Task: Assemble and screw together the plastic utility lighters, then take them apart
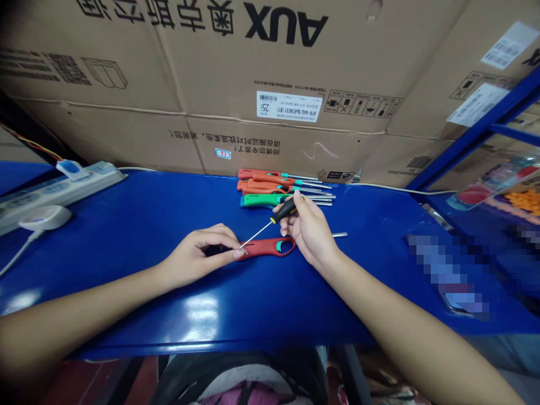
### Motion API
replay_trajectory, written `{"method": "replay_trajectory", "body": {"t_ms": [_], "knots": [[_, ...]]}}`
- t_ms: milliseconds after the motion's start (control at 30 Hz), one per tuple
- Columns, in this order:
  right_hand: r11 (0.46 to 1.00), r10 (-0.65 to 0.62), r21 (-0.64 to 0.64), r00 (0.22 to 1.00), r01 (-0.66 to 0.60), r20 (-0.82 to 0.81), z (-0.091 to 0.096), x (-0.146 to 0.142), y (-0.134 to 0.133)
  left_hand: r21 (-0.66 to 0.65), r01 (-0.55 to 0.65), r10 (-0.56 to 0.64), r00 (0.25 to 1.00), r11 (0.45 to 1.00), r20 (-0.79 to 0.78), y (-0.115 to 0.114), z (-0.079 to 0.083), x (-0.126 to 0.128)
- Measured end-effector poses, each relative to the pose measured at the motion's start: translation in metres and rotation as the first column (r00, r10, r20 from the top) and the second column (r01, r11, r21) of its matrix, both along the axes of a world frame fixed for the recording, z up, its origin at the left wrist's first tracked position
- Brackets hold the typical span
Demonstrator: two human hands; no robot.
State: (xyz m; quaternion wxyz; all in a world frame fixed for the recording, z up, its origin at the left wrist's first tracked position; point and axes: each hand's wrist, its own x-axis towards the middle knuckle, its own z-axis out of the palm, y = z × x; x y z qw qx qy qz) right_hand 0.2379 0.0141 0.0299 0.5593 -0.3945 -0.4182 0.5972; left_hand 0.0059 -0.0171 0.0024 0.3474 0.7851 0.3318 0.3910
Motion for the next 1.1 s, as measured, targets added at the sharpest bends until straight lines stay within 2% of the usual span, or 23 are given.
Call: {"method": "replay_trajectory", "body": {"t_ms": [133,267,433,567,733,867,1000,1100], "knots": [[0.996,-0.006,0.092,1.000,0.003,0.030,0.003,-0.001,-0.003,0.030,0.020,-0.019,0.999,0.999,-0.035,-0.002,-0.002,0.000],[0.969,0.015,0.243,0.995,-0.040,0.104,0.009,0.000,-0.010,0.029,0.027,-0.025,0.999,0.999,-0.048,-0.004,-0.003,0.002],[0.885,0.084,0.428,0.967,-0.184,0.240,0.016,-0.001,-0.025,0.048,0.075,-0.069,0.991,0.996,-0.113,-0.004,-0.003,0.003],[0.815,0.106,0.513,0.940,-0.270,0.325,0.015,-0.004,-0.034,0.063,0.110,-0.100,0.985,0.992,-0.139,-0.005,-0.003,0.003],[0.719,0.000,0.617,0.889,-0.319,0.459,0.008,-0.003,-0.040,0.112,0.148,-0.130,0.979,0.983,-0.156,-0.006,-0.001,0.002],[0.653,-0.144,0.711,0.879,-0.261,0.455,0.009,-0.002,-0.040,0.183,0.055,-0.028,0.989,0.982,-0.145,-0.004,0.001,-0.001],[0.637,-0.280,0.751,0.855,-0.176,0.437,0.011,-0.004,-0.039,0.188,0.007,0.042,0.966,0.982,-0.256,0.001,-0.001,-0.004],[0.628,-0.304,0.756,0.835,-0.186,0.458,0.008,-0.005,-0.038,0.160,0.015,0.035,0.952,0.987,-0.305,0.004,-0.006,-0.004]]}}
